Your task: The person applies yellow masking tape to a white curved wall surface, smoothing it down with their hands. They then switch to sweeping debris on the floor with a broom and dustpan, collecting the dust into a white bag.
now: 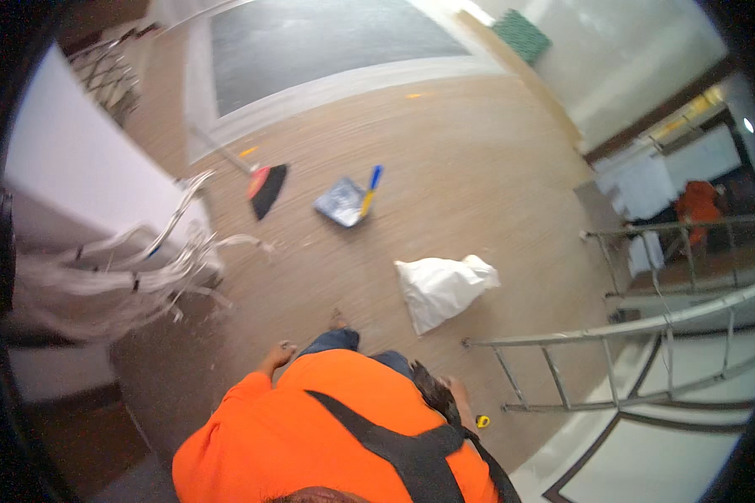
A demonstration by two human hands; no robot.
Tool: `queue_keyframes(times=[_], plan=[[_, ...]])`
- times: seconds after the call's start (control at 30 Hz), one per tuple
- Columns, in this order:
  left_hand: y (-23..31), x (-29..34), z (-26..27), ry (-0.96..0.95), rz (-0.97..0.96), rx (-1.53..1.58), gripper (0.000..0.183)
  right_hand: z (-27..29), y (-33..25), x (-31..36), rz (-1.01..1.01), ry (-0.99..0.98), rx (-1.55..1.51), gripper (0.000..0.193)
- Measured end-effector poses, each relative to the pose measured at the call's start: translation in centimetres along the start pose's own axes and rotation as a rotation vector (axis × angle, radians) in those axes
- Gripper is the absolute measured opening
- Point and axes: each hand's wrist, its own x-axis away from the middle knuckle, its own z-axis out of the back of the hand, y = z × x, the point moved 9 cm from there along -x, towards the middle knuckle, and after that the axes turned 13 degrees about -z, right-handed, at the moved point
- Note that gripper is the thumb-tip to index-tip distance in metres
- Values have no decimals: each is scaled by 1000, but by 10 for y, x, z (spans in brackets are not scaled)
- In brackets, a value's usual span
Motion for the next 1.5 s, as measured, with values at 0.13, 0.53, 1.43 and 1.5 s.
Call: queue_keyframes(times=[0.13, 0.53, 1.43, 1.5], plan=[[100, -62, 61, 150, -84, 183, 62, 176, -193, -36, 205, 224, -20, 39], [168, -219, 96, 244, 104, 502, 67, 300, -391, -289, 121, 14, 226, 38], [329, -229, 118, 1103, 1031, 656, 54, 517, -799, -759, 429, 33, 896, 39], [354, -190, 45, 993, 1385, 629, 47, 534, -896, -780, 640, 66, 847, 38]])
